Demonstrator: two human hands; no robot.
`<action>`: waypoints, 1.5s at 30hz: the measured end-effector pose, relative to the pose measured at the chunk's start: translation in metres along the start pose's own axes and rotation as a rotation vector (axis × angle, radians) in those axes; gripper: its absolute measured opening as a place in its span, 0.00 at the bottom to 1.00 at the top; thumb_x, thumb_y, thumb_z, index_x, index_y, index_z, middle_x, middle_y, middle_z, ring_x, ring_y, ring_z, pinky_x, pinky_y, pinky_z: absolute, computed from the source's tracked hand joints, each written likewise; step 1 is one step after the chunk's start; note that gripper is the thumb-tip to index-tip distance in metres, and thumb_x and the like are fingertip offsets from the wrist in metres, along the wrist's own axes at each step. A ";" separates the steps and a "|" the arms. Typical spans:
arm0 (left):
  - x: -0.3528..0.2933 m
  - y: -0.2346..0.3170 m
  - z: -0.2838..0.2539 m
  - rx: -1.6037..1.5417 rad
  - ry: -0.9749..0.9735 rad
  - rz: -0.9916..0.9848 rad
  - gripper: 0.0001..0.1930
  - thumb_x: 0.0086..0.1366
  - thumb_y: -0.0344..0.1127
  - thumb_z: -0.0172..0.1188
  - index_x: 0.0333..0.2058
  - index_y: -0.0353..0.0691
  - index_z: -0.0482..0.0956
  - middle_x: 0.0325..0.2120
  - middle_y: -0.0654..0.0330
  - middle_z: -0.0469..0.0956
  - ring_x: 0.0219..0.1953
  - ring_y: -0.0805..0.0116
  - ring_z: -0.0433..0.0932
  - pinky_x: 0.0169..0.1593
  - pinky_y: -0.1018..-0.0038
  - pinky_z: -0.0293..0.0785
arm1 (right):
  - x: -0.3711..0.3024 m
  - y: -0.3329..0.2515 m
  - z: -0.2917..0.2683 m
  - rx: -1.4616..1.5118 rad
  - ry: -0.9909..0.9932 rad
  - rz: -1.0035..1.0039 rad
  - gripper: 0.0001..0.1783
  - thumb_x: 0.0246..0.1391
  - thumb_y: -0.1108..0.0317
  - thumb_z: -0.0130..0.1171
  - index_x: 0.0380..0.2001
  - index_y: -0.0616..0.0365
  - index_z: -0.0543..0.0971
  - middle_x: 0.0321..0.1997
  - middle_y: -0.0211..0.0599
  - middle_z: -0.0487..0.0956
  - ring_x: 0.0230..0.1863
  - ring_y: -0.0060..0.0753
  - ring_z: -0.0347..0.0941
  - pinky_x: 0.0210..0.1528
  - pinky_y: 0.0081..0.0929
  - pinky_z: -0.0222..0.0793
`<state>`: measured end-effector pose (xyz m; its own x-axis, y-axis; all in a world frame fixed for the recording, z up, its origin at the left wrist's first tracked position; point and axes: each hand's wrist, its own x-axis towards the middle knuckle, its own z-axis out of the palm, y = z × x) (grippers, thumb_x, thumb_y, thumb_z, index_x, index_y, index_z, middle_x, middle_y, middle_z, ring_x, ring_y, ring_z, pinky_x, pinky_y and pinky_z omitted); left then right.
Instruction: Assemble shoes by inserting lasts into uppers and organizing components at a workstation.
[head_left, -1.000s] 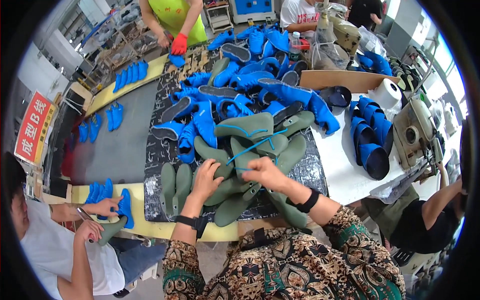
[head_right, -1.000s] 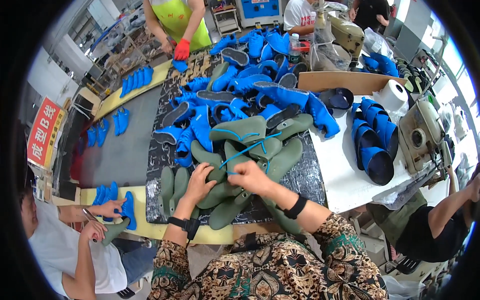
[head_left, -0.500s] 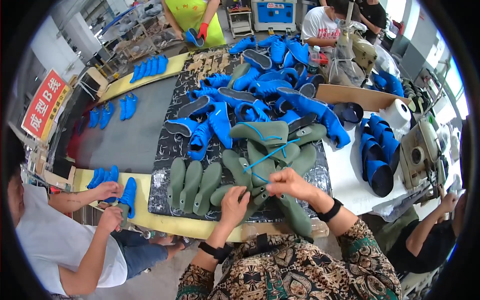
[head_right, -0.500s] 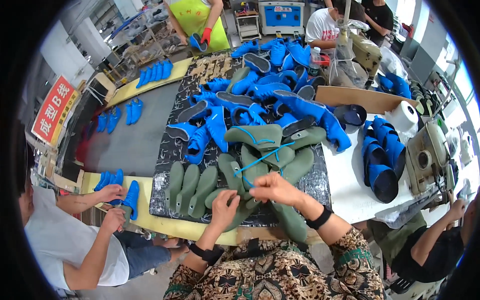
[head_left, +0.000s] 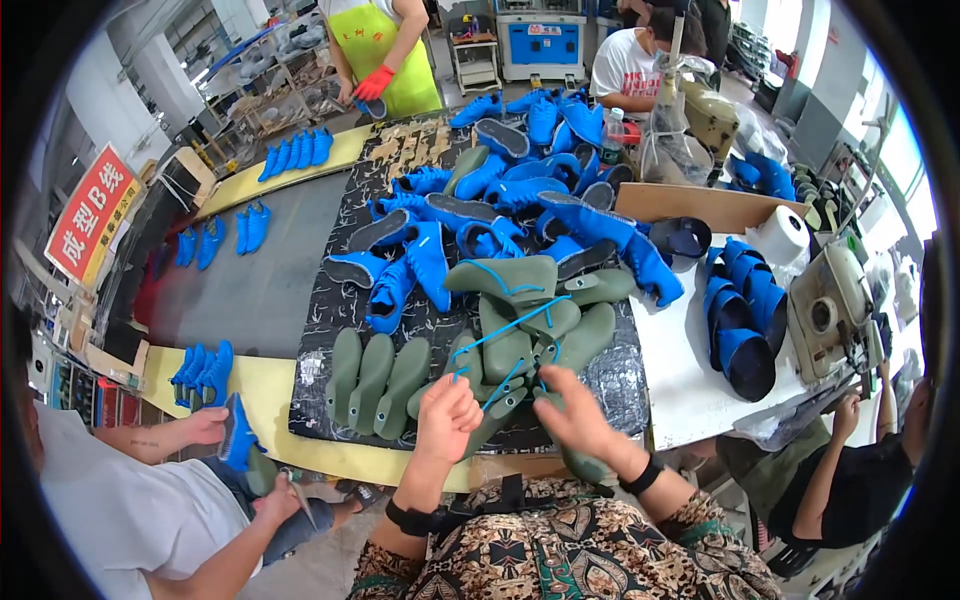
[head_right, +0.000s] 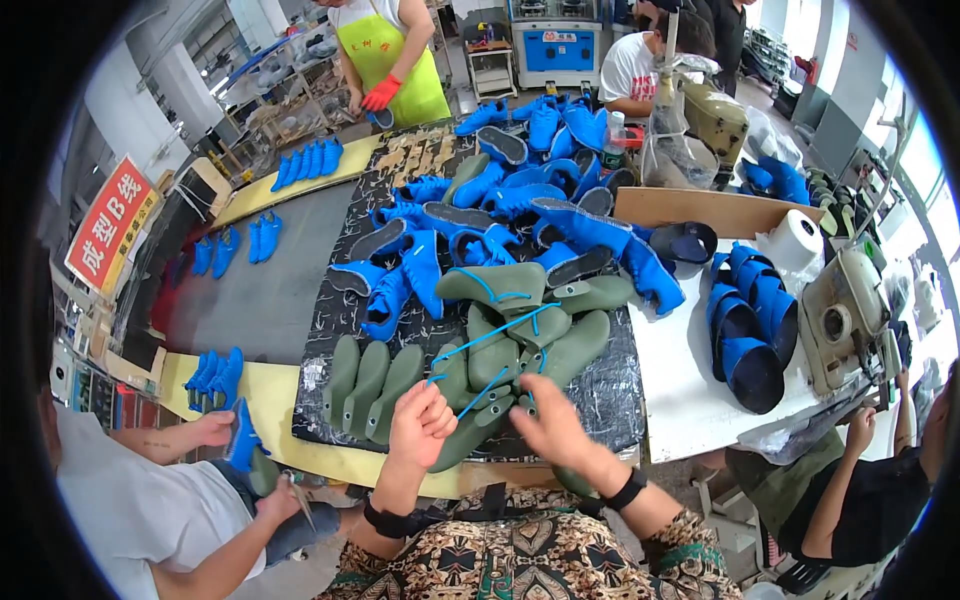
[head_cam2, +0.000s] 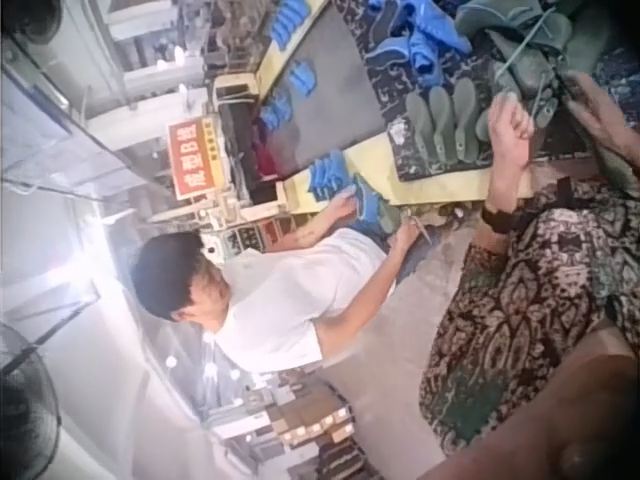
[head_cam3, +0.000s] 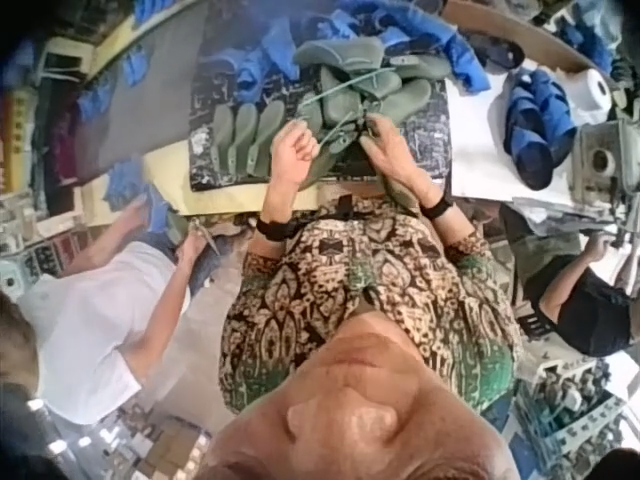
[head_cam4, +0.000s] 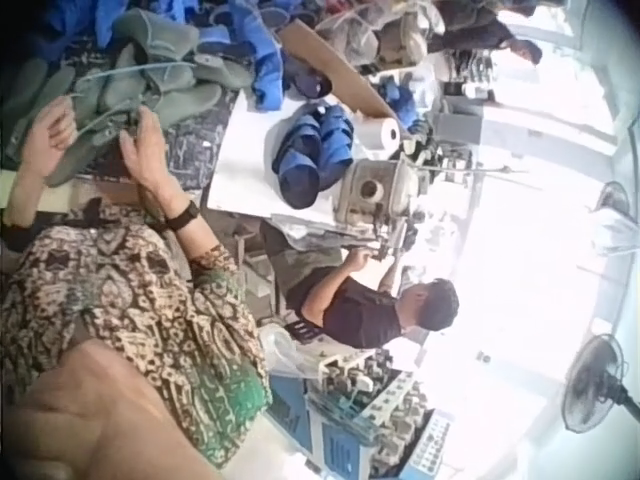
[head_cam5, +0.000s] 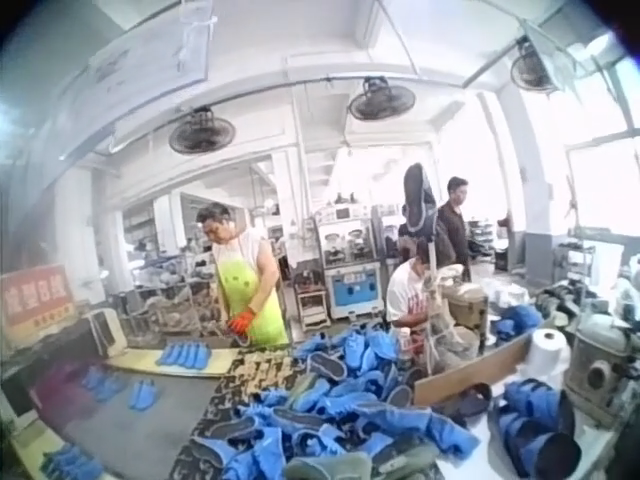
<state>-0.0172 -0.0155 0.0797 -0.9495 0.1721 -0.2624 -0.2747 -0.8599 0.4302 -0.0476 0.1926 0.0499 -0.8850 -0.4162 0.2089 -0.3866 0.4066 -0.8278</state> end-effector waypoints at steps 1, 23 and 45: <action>-0.005 0.000 0.008 0.236 -0.014 0.092 0.09 0.60 0.32 0.49 0.20 0.40 0.65 0.09 0.70 0.51 0.10 0.80 0.48 0.17 0.79 0.48 | 0.007 0.005 -0.003 -0.013 0.054 0.033 0.29 0.44 0.70 0.57 0.50 0.64 0.61 0.48 0.52 0.67 0.49 0.49 0.65 0.50 0.35 0.62; -0.138 0.008 0.009 0.922 -0.162 0.230 0.14 0.62 0.36 0.47 0.20 0.36 0.71 0.16 0.59 0.71 0.19 0.66 0.69 0.30 0.69 0.65 | 0.065 0.059 0.001 -0.165 0.251 0.227 0.11 0.47 0.66 0.50 0.22 0.63 0.75 0.21 0.54 0.74 0.27 0.56 0.71 0.30 0.45 0.66; 0.030 -0.116 -0.062 1.650 -0.007 0.220 0.30 0.50 0.36 0.59 0.51 0.36 0.61 0.40 0.48 0.72 0.42 0.49 0.72 0.44 0.64 0.69 | 0.063 0.066 0.004 -0.745 0.070 0.115 0.16 0.46 0.58 0.54 0.24 0.62 0.69 0.18 0.50 0.75 0.22 0.50 0.73 0.25 0.43 0.68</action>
<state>-0.0040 0.0596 -0.0313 -0.9886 0.1302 -0.0752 0.0055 0.5314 0.8471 -0.1280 0.1904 0.0063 -0.9350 -0.2957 0.1958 -0.3423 0.8967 -0.2807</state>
